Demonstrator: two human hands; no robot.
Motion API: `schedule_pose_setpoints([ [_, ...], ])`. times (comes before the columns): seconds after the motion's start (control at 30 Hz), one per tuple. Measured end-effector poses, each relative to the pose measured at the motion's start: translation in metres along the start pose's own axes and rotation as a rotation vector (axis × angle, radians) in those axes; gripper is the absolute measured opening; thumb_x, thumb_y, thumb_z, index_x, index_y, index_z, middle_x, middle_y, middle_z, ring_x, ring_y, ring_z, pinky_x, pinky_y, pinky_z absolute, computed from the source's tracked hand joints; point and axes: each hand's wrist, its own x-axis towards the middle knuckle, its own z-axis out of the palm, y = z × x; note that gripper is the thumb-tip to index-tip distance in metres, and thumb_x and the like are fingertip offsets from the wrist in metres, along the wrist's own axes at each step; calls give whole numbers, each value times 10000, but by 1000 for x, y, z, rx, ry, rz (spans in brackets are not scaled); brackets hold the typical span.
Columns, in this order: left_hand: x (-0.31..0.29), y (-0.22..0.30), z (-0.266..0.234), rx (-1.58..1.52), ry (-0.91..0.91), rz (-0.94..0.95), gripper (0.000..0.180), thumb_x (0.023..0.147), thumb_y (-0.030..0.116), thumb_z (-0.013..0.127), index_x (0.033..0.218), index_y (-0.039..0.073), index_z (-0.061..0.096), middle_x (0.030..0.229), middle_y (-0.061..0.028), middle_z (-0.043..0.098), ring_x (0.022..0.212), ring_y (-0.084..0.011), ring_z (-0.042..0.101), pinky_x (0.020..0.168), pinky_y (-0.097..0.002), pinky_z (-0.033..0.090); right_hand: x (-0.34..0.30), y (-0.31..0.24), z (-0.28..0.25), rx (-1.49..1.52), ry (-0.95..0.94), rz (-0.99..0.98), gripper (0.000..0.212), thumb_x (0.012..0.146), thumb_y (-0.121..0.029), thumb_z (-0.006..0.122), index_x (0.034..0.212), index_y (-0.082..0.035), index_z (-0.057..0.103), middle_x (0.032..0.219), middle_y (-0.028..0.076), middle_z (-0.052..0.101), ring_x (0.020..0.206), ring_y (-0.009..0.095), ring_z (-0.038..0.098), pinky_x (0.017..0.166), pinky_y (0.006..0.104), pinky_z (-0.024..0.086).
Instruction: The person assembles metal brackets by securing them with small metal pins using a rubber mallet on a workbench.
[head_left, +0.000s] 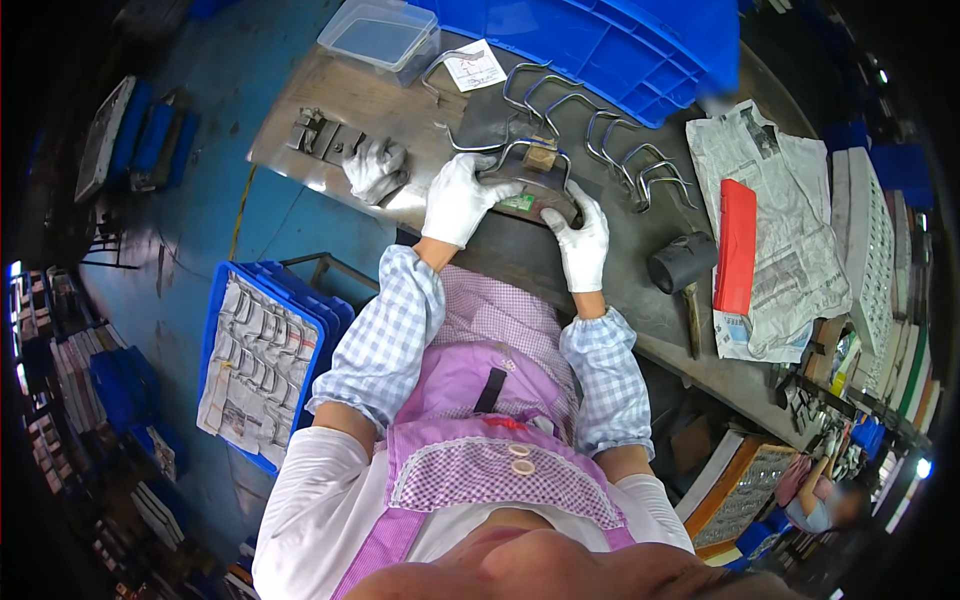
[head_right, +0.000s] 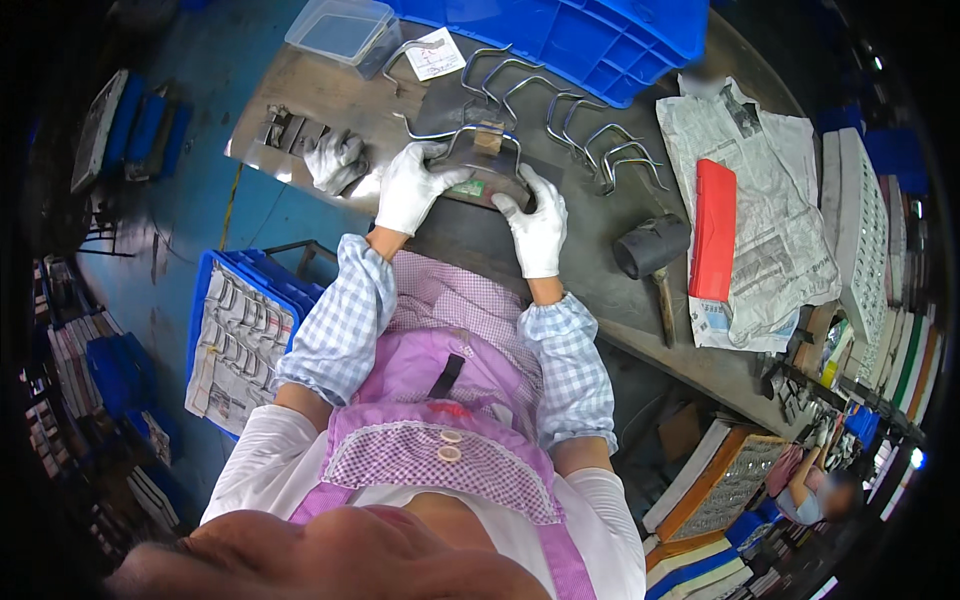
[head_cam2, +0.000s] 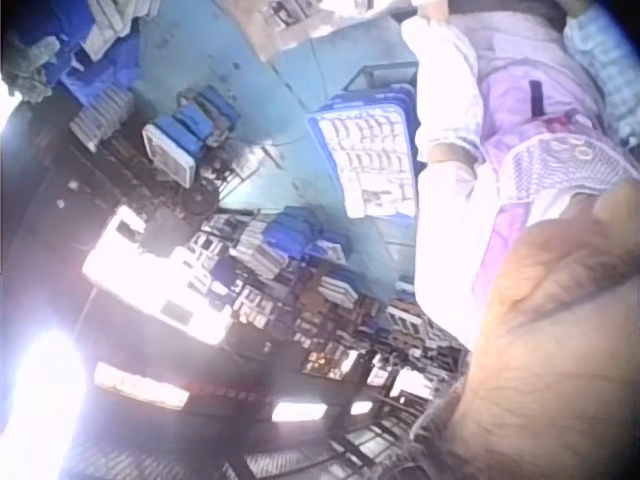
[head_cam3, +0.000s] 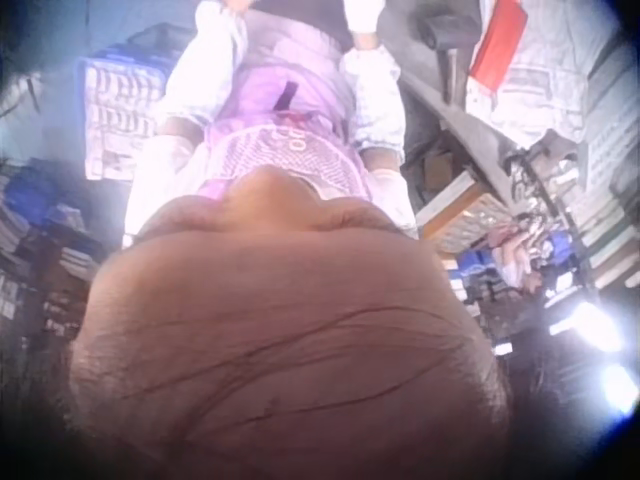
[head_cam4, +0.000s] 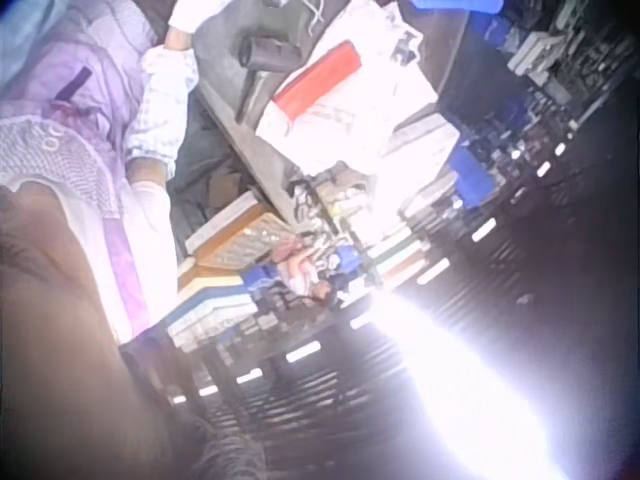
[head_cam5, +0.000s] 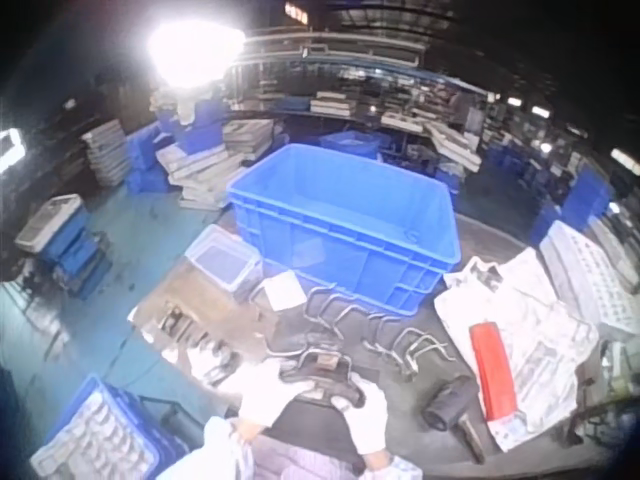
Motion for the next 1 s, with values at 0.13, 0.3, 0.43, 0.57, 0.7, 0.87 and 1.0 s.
schedule_pose_setpoints([
  [0.13,11,0,2,18,-42,-79,698,690,597,879,990,-2,682,941,-200,716,944,-388,697,849,-468,539,4,0,0,0,30,24,616,799,-381,875,1310,-85,698,1228,104,698,1168,301,635,1030,418,488],
  [0.3,21,-2,4,115,-104,-89,736,676,670,857,892,1,639,933,-216,718,924,-394,700,823,-477,546,8,7,1,16,35,33,635,805,-431,860,1314,-86,696,1236,102,697,1173,298,634,1040,411,480],
  [0.43,16,4,2,124,-95,-130,719,667,622,886,954,2,661,942,-203,729,929,-384,709,820,-472,553,2,5,2,-72,75,-50,637,807,-435,847,1318,-91,686,1258,99,696,1132,303,640,1009,418,486],
  [0.57,-19,-11,-9,-57,38,21,674,637,427,949,1113,27,689,1034,-164,745,971,-358,709,858,-432,558,-21,-17,-3,-514,62,-328,592,817,-366,825,1318,-99,656,1295,73,682,1023,303,638,897,427,507],
  [0.7,-45,-5,-27,-86,9,27,695,688,204,901,1323,77,649,1184,-157,732,1054,-321,722,921,-396,559,-27,-17,-16,-452,28,-395,559,794,-335,848,1271,-87,697,1311,75,676,1025,294,655,888,423,523],
  [0.87,-27,35,-35,100,14,442,577,770,210,855,1286,29,672,1299,-192,678,1155,-362,662,999,-450,515,3,-83,-35,-70,-25,-239,366,784,-68,729,1144,-129,744,988,125,733,915,317,695,829,408,567],
  [1.0,-19,67,-54,177,-145,579,424,924,199,741,1313,49,667,1263,-171,695,1128,-369,645,1002,-472,488,9,-83,-7,82,276,-482,219,704,-99,726,908,-157,780,932,67,736,866,312,702,785,426,572],
])
